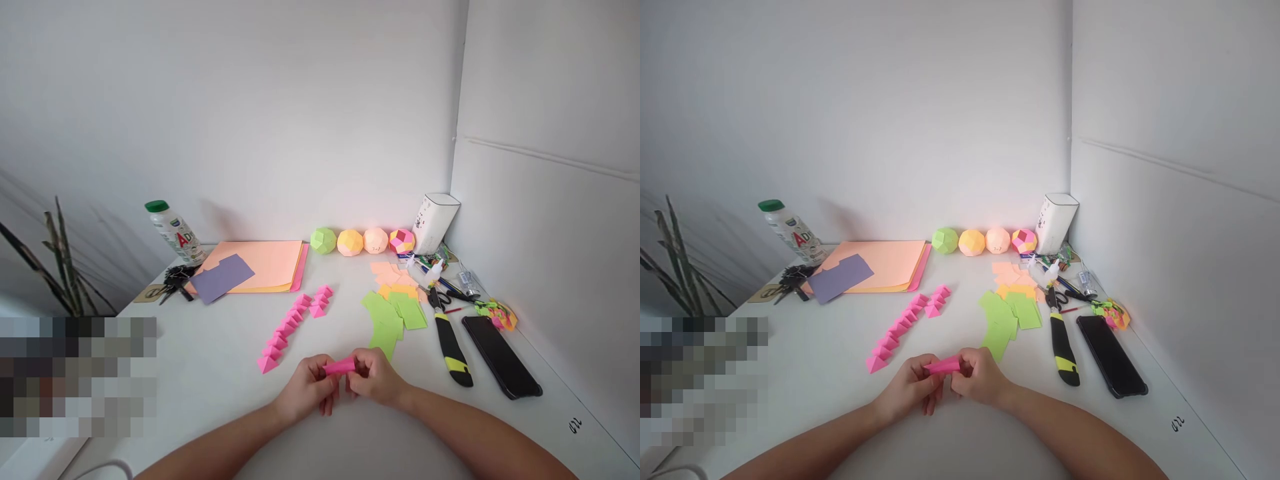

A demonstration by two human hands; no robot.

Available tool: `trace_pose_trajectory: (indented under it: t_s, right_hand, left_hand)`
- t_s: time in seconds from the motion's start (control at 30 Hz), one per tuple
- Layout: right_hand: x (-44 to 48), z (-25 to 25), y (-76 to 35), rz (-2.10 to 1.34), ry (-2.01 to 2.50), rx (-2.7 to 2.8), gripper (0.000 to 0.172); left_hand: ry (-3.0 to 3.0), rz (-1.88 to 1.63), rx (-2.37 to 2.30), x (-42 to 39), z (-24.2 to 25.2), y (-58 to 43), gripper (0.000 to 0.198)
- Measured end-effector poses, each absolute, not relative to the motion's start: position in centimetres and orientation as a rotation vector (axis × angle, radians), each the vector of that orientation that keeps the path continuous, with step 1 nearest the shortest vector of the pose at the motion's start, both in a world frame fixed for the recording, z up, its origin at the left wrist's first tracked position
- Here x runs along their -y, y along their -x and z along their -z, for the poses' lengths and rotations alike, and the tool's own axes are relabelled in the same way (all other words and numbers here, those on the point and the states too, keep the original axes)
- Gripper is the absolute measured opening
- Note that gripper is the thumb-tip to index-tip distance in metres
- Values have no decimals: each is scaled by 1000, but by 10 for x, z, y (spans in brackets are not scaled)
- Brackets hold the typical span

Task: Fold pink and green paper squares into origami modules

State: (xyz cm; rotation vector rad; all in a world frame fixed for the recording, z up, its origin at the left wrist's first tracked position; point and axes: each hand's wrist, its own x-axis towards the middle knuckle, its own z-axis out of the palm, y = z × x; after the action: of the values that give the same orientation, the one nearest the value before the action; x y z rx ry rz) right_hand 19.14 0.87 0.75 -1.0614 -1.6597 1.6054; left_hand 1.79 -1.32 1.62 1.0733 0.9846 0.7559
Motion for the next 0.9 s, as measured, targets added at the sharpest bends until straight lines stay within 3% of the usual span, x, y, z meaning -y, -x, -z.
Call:
trace_pose_trajectory:
  t_s: [0.2, 0.5, 0.9]
  right_hand:
    - [-16, -12, -196, -1680, 1014, 1424, 9]
    - [-14, -11, -191, -1654, 971, 1654, 16]
    - [-19, -5, -199, -1702, 1026, 1457, 20]
  left_hand:
    - [-1014, -790, -942, 5, -14, -14, 26]
    - [-1052, -723, -895, 3, -14, -17, 25]
    - [-924, -823, -887, 4, -15, -15, 29]
